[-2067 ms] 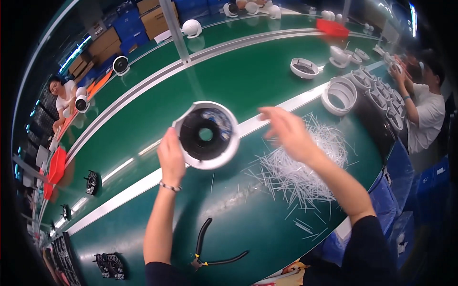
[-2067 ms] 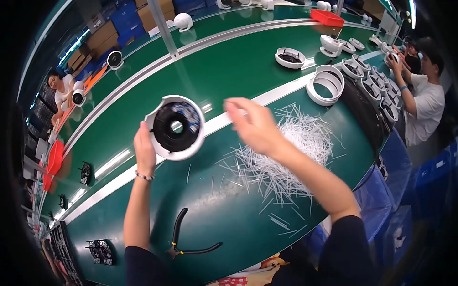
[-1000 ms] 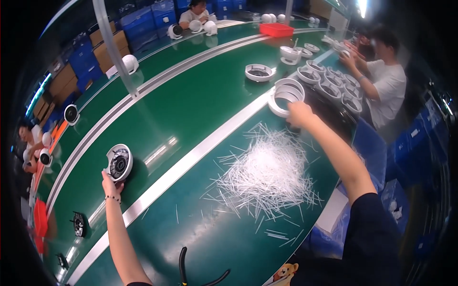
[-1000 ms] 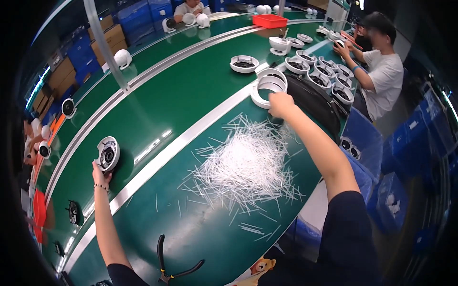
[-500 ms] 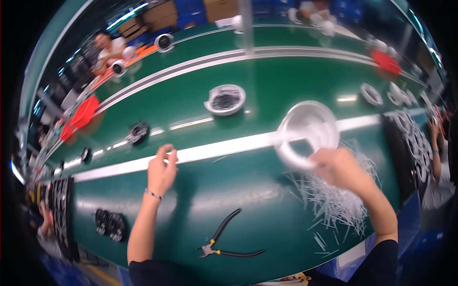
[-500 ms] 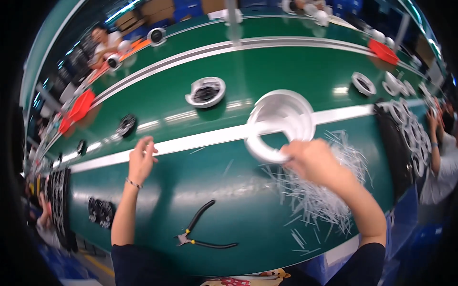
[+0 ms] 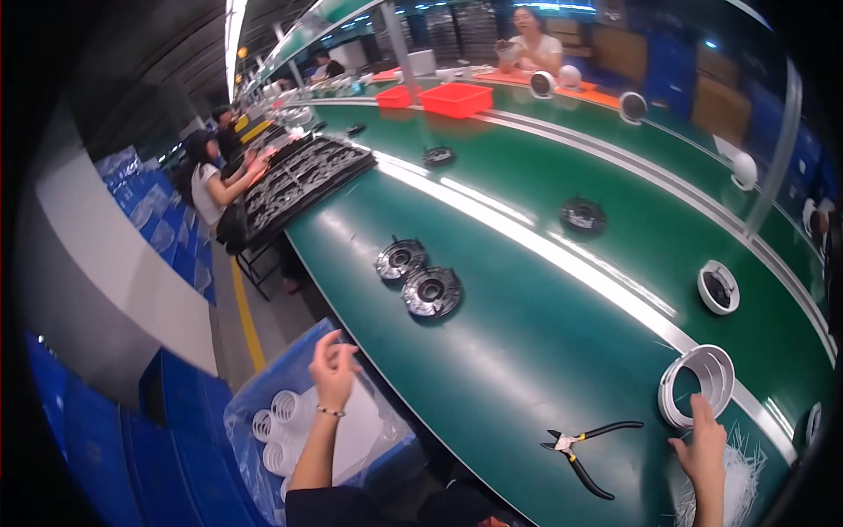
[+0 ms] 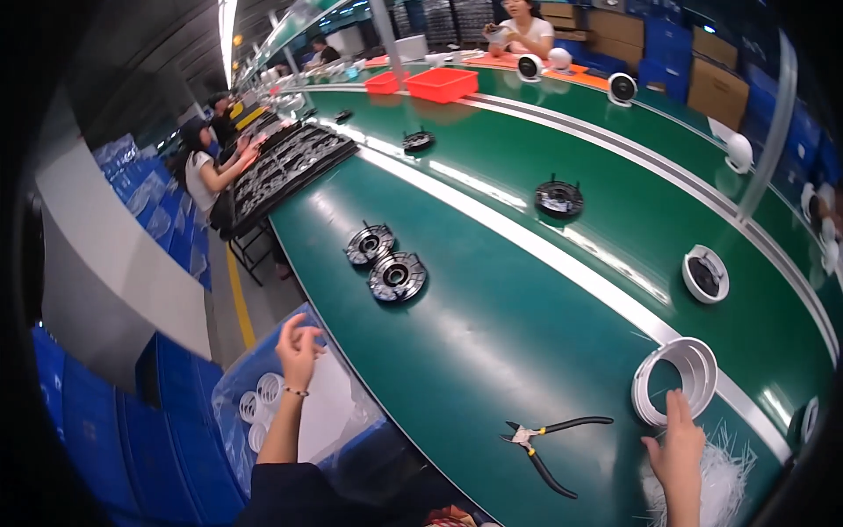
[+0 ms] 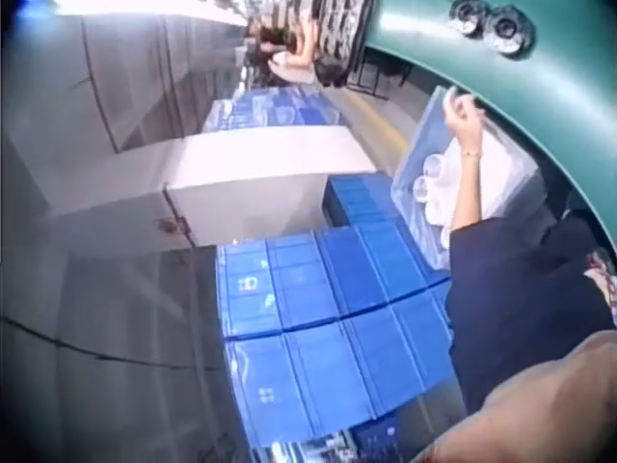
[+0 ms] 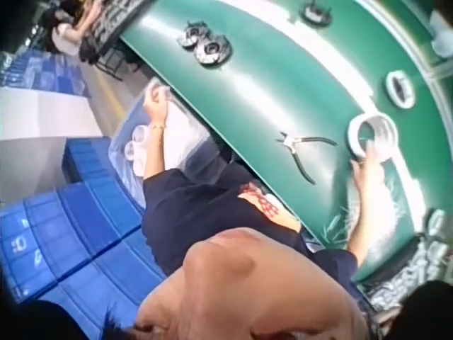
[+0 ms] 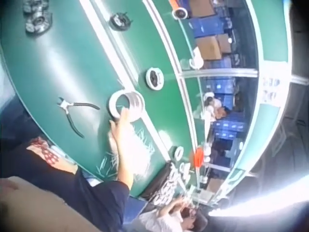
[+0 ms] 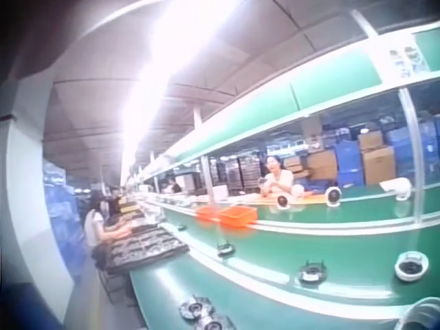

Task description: Assemble small electronic motor components on a production line.

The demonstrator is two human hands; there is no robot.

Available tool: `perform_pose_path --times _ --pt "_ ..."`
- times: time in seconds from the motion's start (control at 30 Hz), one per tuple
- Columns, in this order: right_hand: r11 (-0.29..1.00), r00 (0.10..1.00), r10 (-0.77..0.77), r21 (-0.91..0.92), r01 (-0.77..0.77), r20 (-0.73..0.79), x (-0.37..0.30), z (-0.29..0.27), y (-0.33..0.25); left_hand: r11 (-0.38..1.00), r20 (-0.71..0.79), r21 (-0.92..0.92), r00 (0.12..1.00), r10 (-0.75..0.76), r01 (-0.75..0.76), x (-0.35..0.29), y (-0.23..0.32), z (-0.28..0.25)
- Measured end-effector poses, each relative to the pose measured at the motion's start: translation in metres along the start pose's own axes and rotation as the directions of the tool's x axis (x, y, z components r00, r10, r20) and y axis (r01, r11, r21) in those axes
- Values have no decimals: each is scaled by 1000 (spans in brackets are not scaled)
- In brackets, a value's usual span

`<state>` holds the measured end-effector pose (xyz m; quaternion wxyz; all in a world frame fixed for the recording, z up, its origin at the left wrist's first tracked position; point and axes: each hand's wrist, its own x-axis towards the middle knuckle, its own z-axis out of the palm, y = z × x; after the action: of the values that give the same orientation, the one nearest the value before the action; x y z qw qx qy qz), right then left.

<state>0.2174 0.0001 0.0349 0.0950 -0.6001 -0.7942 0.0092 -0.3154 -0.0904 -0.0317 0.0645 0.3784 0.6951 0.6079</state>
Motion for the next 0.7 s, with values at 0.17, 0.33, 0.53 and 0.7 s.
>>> perform_pose_path --times 0.17,0.33,0.53,0.7 --pt "983 975 -175 28 180 -135 10 -28 -54 888 -382 378 918 -109 263 -46 -98 -117" --pt "939 909 -263 130 317 -324 23 -38 -90 543 -444 607 814 -375 581 -119 -177 -214" --pt "936 910 -325 51 348 -259 39 -23 -131 335 -407 755 804 -434 564 -168 -171 -256" --pt "871 826 -470 -12 491 -311 48 -30 -173 153 -487 789 757 -436 595 -172 -196 -302"
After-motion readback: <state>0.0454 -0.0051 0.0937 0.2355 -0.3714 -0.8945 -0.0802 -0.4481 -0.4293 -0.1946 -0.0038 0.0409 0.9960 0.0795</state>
